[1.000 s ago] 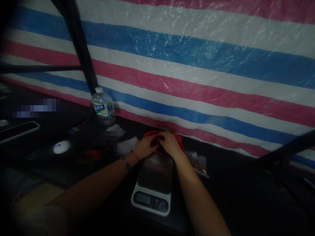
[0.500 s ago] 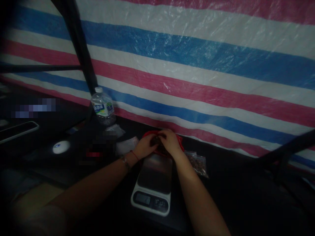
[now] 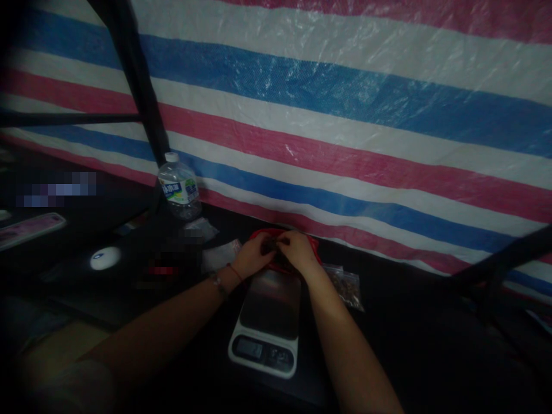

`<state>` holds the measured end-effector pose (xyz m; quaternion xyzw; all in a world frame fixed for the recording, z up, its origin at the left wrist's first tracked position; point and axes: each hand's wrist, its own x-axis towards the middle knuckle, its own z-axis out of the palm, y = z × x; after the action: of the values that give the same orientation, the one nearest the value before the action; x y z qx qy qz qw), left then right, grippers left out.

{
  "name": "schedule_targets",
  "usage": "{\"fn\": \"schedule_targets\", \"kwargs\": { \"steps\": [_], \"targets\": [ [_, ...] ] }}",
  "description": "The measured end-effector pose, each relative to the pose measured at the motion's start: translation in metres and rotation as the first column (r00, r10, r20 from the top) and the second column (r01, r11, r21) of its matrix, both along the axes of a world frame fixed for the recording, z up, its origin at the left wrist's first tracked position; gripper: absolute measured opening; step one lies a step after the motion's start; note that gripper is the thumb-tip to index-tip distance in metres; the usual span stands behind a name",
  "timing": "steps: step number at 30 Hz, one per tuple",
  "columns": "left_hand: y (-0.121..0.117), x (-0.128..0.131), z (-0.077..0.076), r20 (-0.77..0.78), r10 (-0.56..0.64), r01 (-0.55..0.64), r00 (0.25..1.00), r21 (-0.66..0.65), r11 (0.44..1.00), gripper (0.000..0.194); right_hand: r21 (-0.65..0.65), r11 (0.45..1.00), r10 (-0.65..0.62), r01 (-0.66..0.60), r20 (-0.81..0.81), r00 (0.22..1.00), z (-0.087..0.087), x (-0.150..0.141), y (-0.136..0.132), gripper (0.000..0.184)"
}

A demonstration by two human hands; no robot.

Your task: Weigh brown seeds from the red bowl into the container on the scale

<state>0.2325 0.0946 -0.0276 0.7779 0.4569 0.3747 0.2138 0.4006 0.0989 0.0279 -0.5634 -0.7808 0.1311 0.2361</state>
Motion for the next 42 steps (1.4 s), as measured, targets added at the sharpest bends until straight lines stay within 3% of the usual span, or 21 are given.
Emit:
{"fn": "schedule_targets", "kwargs": {
  "steps": [6,10,17,22,26,29,35,37,39,41,42],
  "targets": [
    [0.000,0.000,-0.001,0.036,0.034,-0.033,0.999,-0.029,0.999,0.039,0.046,0.999,-0.014,0.014,0.001,1.000,0.004,0.001,-0.001,0.018],
    [-0.001,-0.002,0.003,0.056,-0.018,0.015,0.998,0.054,0.998,0.048,0.061,0.996,-0.065,0.065,-0.011,0.998,0.013,0.007,-0.003,0.024],
    [-0.018,-0.007,0.036,-0.121,-0.317,0.335,0.941,0.175,0.926,0.049,0.001,0.996,-0.088,0.088,0.007,0.996,0.029,0.021,-0.010,0.028],
    [-0.038,-0.011,0.052,-0.244,-0.418,0.449,0.875,0.085,0.889,0.047,-0.001,1.000,-0.011,0.011,0.031,0.999,0.036,0.024,-0.018,0.026],
    [-0.055,-0.017,0.050,-0.290,-0.577,0.581,0.763,-0.083,0.810,0.050,-0.001,1.000,-0.016,0.016,0.030,0.999,0.040,0.023,-0.022,0.025],
    [-0.066,-0.021,0.045,-0.271,-0.606,0.605,0.748,-0.098,0.790,0.063,-0.004,1.000,0.007,-0.007,0.027,1.000,0.042,0.021,-0.025,0.024],
    [-0.065,-0.047,0.045,-0.214,-0.511,0.515,0.832,-0.042,0.856,0.078,0.019,1.000,0.012,-0.013,0.027,1.000,0.045,0.022,-0.031,0.024],
    [-0.054,-0.061,0.048,-0.204,-0.361,0.364,0.910,-0.021,0.931,0.059,0.020,1.000,0.006,-0.006,0.026,1.000,0.047,0.023,-0.032,0.024],
    [-0.039,-0.075,0.048,-0.262,-0.076,0.081,0.962,0.011,0.997,0.047,0.010,1.000,0.000,0.000,0.032,0.999,0.048,0.024,-0.033,0.024],
    [-0.025,-0.085,0.043,-0.401,0.108,-0.105,0.910,0.030,0.994,0.055,0.005,1.000,-0.002,0.002,0.043,0.999,0.048,0.025,-0.033,0.024],
    [-0.018,-0.088,0.038,-0.471,0.138,-0.146,0.871,0.018,0.989,0.063,0.003,1.000,0.004,-0.004,0.051,0.999,0.048,0.025,-0.033,0.024]
  ]
}}
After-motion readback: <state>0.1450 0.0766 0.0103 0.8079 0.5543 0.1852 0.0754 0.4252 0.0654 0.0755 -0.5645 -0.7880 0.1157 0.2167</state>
